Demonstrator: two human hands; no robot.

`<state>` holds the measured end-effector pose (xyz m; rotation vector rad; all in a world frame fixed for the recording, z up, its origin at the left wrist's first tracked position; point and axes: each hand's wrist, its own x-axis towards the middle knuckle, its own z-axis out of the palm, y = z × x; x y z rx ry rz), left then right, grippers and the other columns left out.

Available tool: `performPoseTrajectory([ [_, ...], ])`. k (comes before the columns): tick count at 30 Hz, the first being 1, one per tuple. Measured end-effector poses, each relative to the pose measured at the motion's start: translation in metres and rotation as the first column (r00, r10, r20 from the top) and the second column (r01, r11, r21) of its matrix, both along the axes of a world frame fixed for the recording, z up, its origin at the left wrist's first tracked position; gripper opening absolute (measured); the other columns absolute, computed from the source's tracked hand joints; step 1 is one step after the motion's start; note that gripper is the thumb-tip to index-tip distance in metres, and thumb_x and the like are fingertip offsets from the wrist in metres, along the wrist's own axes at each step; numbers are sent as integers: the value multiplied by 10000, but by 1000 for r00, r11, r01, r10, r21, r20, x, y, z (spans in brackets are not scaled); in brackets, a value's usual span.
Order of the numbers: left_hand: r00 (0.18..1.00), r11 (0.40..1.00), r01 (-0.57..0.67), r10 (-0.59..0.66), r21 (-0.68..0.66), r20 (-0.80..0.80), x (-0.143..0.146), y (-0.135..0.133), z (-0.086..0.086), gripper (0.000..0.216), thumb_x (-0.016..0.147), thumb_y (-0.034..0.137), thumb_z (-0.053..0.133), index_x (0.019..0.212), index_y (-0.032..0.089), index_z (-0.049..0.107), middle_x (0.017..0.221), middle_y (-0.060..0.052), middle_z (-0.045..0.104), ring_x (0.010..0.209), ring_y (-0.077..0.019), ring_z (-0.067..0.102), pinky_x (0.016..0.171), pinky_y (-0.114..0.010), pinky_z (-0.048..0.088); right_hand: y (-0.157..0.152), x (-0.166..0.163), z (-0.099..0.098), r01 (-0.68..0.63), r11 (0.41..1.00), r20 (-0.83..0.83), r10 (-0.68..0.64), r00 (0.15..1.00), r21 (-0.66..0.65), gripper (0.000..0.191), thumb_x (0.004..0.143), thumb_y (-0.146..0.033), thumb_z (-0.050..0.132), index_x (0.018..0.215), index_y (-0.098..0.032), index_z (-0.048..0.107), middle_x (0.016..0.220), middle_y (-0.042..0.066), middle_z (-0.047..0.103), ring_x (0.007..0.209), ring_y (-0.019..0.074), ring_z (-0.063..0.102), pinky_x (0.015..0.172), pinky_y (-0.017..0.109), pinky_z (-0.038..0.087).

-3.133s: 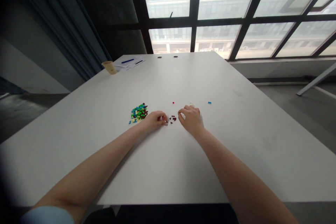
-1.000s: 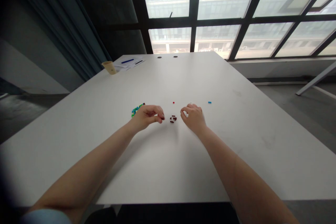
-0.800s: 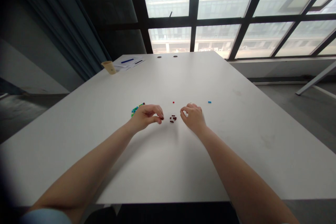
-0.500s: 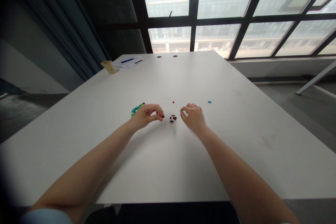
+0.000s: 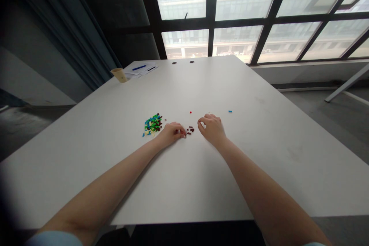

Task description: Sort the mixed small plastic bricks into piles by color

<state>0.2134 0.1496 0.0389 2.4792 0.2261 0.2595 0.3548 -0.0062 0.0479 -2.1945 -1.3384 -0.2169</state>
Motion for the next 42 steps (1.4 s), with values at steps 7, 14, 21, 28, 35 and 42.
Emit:
performPoseTrajectory([
  [7, 995, 996, -90, 90, -4, 51, 7, -13, -5, 204, 761, 217, 546, 940, 205, 644, 816, -19, 658, 738, -140, 556, 728, -265, 427, 0, 2, -3, -9, 1000, 4, 9, 1000, 13, 181, 784, -268, 496, 736, -227, 665, 695, 19, 569, 761, 158, 500, 714, 294, 304],
  [14, 904, 826, -402, 426, 395, 29, -5, 22, 9, 291, 849, 172, 381, 967, 202, 645, 1084, -92, 606, 1034, -235, 483, 870, -388, 339, -2, 0, -3, -16, 1000, -10, 16, 1000, 15, 186, 783, -267, 492, 737, -221, 666, 698, 21, 572, 756, 159, 505, 712, 293, 309],
  [21, 851, 751, -398, 517, 527, -94, -14, 32, 14, 306, 856, 223, 360, 880, 181, 662, 1002, -133, 595, 1020, -298, 443, 811, -455, 298, -3, -1, -2, -31, 999, -20, 31, 999, 11, 201, 787, -267, 479, 745, -217, 669, 696, 23, 573, 748, 159, 503, 723, 294, 313],
  [28, 901, 770, -341, 432, 539, -47, -7, 22, 18, 288, 851, 201, 370, 859, 161, 655, 895, -118, 660, 917, -252, 537, 789, -407, 369, -3, 1, -2, -23, 999, -24, 23, 999, 30, 195, 785, -264, 487, 738, -215, 671, 689, 20, 567, 747, 157, 499, 721, 290, 311],
  [35, 958, 979, -188, 200, -79, 205, -2, -10, 37, 187, 802, 257, 507, 893, 194, 657, 880, -41, 676, 812, -147, 596, 771, -275, 444, -3, 2, -1, -23, 999, -13, 24, 1000, 31, 188, 785, -261, 492, 747, -217, 671, 691, 21, 566, 750, 162, 493, 705, 290, 300],
  [42, 903, 904, -35, 212, -427, 374, -4, -31, 43, 134, 727, 303, 636, 772, 178, 650, 779, -36, 676, 782, -156, 609, 785, -294, 451, -2, 1, 1, -34, 997, 7, 34, 999, 65, 186, 788, -270, 497, 741, -223, 670, 684, 21, 567, 732, 158, 492, 690, 288, 293],
])
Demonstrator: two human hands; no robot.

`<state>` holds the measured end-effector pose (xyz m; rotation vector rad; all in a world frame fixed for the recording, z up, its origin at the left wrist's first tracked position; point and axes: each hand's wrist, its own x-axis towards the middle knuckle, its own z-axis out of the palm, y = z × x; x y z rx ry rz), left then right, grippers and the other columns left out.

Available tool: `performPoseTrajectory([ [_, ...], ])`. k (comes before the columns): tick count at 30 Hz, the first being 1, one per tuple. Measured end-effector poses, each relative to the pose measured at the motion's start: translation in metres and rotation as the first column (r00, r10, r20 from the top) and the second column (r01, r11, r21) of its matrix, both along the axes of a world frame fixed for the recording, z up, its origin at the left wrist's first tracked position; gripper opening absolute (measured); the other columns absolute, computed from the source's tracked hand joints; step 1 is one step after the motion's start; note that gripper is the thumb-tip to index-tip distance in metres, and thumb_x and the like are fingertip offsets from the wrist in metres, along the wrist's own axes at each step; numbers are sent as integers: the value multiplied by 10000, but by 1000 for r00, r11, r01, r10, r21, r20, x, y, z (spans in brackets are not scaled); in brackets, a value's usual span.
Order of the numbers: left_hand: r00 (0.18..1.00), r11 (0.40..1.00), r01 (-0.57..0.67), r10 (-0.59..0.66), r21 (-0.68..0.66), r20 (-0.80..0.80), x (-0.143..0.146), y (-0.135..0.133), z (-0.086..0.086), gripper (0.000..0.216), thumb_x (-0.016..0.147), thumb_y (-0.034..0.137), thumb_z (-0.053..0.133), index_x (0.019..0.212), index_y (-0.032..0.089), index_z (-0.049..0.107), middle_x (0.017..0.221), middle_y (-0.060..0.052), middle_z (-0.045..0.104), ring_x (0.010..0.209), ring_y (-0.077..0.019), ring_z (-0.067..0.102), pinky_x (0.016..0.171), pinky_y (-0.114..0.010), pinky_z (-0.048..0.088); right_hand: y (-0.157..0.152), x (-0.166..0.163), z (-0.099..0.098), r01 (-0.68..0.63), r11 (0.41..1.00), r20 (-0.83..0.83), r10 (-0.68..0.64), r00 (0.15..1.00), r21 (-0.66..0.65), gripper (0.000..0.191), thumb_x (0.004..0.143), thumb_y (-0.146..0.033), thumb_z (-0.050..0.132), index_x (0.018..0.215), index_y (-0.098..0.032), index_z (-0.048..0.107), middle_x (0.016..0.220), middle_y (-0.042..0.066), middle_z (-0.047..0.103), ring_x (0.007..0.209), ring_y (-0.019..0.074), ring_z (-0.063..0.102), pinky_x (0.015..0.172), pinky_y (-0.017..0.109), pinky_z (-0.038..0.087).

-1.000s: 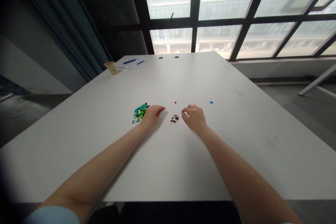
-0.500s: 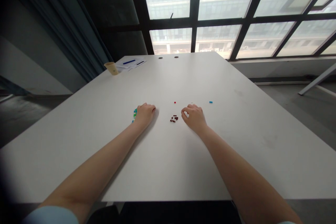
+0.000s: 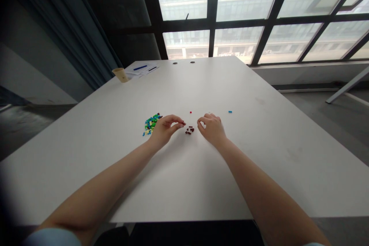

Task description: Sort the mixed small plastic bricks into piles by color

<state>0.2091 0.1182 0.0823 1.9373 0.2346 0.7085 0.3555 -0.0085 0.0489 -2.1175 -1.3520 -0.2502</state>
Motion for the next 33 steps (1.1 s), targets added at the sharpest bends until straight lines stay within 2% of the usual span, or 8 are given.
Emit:
performPoseTrajectory([
  [5, 992, 998, 37, -43, 51, 116, -2, -2, 4, 95, 702, 259, 668, 719, 177, 625, 731, -17, 640, 735, -133, 577, 749, -273, 443, 0, 1, -1, -9, 1000, 3, 9, 1000, 13, 185, 790, -268, 498, 743, -219, 669, 685, 23, 568, 722, 156, 488, 693, 288, 298],
  [14, 995, 985, 45, -58, 164, 75, -2, 0, 7, 97, 739, 278, 628, 722, 182, 620, 761, -21, 629, 754, -138, 569, 760, -284, 433, -1, 0, 0, -2, 1000, -9, 2, 1000, 4, 175, 786, -258, 501, 734, -222, 664, 686, 18, 565, 727, 155, 490, 699, 293, 303],
  [16, 999, 978, 33, -37, 204, 17, 1, 6, 1, 96, 743, 280, 618, 730, 186, 632, 783, -22, 633, 762, -137, 562, 761, -282, 429, 0, 0, 0, -6, 1000, -14, 6, 1000, -1, 172, 785, -257, 502, 737, -221, 664, 691, 18, 565, 732, 157, 492, 701, 293, 306],
  [19, 987, 965, -6, 48, 262, -156, 5, 23, -17, 83, 730, 263, 614, 735, 189, 651, 786, -16, 628, 732, -131, 539, 730, -270, 420, 0, 1, -1, -30, 999, -29, 30, 999, -11, 173, 786, -255, 499, 742, -216, 662, 696, 20, 564, 733, 155, 491, 705, 289, 319],
  [22, 924, 947, -24, 144, 321, -355, 6, 38, -38, 71, 706, 231, 613, 719, 189, 669, 758, -13, 619, 693, -130, 518, 696, -267, 407, 0, 1, -1, -56, 998, -42, 55, 998, -20, 180, 791, -255, 493, 743, -211, 661, 694, 22, 562, 728, 152, 488, 719, 286, 331],
  [24, 893, 935, -6, 165, 356, -419, 6, 43, -47, 83, 704, 225, 606, 728, 198, 681, 744, -6, 615, 675, -127, 510, 680, -261, 399, 0, 0, -1, -62, 998, -42, 61, 997, -28, 183, 793, -257, 491, 744, -210, 661, 696, 23, 562, 730, 152, 487, 730, 288, 334],
  [33, 917, 900, 65, 117, 430, -382, 7, 23, -50, 164, 768, 234, 545, 822, 221, 699, 816, -14, 638, 687, -117, 528, 680, -249, 387, 0, 0, -2, -54, 997, -35, 52, 998, -52, 181, 794, -252, 494, 749, -210, 665, 700, 26, 560, 724, 150, 485, 720, 285, 331],
])
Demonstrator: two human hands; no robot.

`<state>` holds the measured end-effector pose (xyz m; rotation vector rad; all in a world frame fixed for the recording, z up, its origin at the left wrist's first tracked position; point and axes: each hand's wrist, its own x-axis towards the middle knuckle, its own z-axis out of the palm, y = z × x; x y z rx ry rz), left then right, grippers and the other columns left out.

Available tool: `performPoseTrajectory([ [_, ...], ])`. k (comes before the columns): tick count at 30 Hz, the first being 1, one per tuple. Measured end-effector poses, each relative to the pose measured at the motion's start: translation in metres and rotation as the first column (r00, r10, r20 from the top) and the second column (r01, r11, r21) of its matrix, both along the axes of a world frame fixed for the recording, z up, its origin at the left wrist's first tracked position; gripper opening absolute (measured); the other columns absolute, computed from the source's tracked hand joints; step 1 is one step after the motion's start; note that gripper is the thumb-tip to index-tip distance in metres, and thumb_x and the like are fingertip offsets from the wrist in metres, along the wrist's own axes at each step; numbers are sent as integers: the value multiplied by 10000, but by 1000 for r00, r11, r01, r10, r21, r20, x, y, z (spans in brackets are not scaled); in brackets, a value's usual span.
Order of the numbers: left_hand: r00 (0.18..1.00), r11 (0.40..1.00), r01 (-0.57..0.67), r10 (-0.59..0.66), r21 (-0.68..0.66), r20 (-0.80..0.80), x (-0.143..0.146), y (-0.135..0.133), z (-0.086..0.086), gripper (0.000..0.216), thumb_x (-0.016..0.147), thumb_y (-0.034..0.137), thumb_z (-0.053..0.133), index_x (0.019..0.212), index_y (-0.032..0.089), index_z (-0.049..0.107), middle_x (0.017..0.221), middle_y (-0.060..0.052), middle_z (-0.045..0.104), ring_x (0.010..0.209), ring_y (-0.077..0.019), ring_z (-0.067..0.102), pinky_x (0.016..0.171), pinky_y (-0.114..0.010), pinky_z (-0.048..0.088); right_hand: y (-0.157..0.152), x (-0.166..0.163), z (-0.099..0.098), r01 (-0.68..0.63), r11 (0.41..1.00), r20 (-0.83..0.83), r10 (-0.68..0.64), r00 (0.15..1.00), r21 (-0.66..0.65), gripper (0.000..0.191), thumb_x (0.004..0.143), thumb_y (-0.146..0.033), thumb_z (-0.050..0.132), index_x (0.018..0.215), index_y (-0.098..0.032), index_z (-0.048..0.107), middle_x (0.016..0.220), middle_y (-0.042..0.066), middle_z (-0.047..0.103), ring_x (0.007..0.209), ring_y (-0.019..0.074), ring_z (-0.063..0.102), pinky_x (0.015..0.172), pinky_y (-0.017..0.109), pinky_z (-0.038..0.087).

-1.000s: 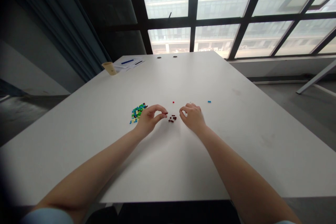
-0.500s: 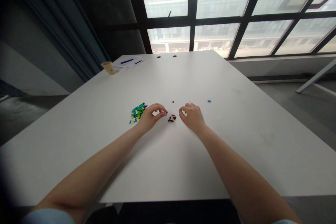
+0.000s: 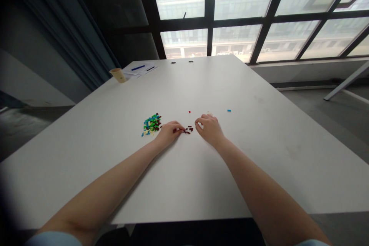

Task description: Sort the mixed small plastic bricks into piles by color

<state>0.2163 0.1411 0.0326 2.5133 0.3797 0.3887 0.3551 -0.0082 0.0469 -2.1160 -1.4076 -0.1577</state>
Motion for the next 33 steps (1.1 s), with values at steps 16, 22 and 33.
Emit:
performPoseTrajectory([
  [16, 814, 938, -218, 328, 271, -479, -31, 84, 64, 205, 644, 197, 582, 796, 262, 702, 927, -34, 681, 822, -219, 592, 661, -268, 397, 0, 2, -2, -32, 999, -12, 33, 999, 24, 177, 785, -243, 491, 725, -209, 653, 671, 22, 551, 711, 151, 488, 746, 294, 352],
  [22, 828, 950, -140, 267, 278, -494, -33, 91, 57, 205, 607, 195, 576, 761, 254, 699, 867, -20, 685, 763, -195, 590, 602, -241, 384, 1, 3, -2, -29, 999, -15, 29, 999, 21, 177, 783, -243, 491, 731, -206, 656, 678, 22, 553, 714, 149, 487, 738, 291, 352],
  [33, 867, 942, -12, 178, 336, -466, -28, 77, 54, 193, 626, 242, 585, 806, 262, 653, 929, -17, 648, 844, -187, 570, 619, -230, 365, 0, 6, -3, -43, 998, -3, 43, 999, 43, 173, 784, -242, 492, 734, -211, 655, 675, 23, 556, 709, 152, 491, 746, 296, 356],
])
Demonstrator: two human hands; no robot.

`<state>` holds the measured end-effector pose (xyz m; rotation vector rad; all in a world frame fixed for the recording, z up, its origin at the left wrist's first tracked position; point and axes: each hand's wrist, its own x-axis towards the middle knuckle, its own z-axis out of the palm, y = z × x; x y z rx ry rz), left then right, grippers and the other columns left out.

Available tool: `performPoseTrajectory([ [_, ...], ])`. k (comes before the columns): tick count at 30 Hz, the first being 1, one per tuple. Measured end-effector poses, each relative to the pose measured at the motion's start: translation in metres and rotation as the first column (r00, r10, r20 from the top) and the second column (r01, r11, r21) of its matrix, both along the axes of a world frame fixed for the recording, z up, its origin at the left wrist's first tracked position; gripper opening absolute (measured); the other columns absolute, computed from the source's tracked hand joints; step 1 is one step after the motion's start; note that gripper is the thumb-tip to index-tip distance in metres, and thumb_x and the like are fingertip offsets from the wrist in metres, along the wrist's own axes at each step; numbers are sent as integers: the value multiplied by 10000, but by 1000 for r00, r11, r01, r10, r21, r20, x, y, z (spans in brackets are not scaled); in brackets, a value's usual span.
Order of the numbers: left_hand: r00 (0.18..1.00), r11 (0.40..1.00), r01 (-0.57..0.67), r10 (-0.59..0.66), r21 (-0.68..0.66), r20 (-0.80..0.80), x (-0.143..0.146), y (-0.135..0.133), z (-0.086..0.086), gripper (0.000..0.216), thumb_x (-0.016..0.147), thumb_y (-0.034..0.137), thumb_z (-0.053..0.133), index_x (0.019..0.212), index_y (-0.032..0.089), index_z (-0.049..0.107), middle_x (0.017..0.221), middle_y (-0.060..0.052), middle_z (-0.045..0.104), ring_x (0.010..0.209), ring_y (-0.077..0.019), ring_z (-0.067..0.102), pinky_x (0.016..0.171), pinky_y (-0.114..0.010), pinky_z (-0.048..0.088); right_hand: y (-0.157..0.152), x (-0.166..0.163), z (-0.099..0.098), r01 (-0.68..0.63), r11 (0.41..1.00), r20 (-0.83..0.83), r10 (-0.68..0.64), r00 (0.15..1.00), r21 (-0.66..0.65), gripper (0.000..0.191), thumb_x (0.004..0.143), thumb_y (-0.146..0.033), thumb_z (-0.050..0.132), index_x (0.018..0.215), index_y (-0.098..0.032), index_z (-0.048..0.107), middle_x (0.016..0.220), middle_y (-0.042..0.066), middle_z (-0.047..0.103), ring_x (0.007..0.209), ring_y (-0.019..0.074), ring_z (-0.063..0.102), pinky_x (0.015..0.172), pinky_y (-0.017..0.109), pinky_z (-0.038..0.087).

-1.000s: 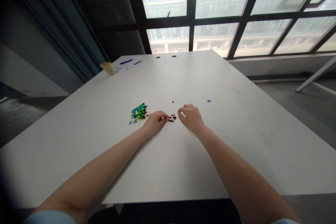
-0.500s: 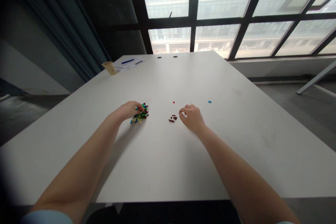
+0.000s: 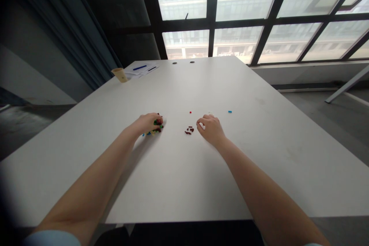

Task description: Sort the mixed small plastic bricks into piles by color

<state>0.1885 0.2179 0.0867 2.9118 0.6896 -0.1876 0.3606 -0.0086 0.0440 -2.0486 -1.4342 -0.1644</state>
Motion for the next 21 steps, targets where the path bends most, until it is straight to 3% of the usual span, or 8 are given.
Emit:
performPoseTrajectory([
  [6, 999, 999, 45, -45, -5, 1, 2, -5, 1, 109, 641, 232, 586, 717, 252, 661, 887, -20, 649, 855, -189, 568, 647, -232, 377, 0, 0, 1, 6, 1000, 2, -6, 1000, -8, 176, 785, -241, 492, 734, -211, 657, 674, 22, 557, 709, 151, 491, 740, 291, 356],
  [11, 976, 983, 113, -83, -141, 201, 2, -7, 6, 114, 695, 280, 547, 716, 214, 636, 809, -38, 630, 739, -163, 556, 663, -249, 405, -1, 0, 2, 12, 1000, -3, -12, 1000, -9, 172, 783, -241, 496, 724, -211, 655, 676, 23, 558, 716, 152, 493, 735, 292, 354],
  [15, 887, 913, 274, -119, -301, 446, 5, -25, 20, 208, 755, 357, 501, 779, 189, 621, 815, -46, 616, 717, -144, 545, 653, -244, 420, -1, 0, 1, 7, 1000, -6, -7, 1000, -5, 162, 777, -237, 503, 723, -214, 654, 678, 21, 561, 714, 149, 493, 730, 288, 354],
  [18, 825, 865, 318, -52, -387, 562, 8, -48, 27, 228, 774, 377, 491, 813, 188, 611, 820, -40, 612, 726, -136, 540, 631, -234, 417, -1, 0, 1, 9, 1000, -5, -9, 1000, -6, 166, 779, -238, 500, 724, -213, 655, 674, 20, 558, 708, 149, 492, 739, 293, 356],
  [21, 797, 796, 350, 24, -494, 603, 12, -70, 24, 195, 767, 351, 510, 784, 175, 593, 768, -24, 595, 693, -120, 521, 618, -226, 410, -1, -5, 5, -5, 1000, -11, 5, 1000, 8, 173, 787, -243, 494, 746, -211, 659, 669, 20, 549, 704, 152, 493, 756, 306, 357],
])
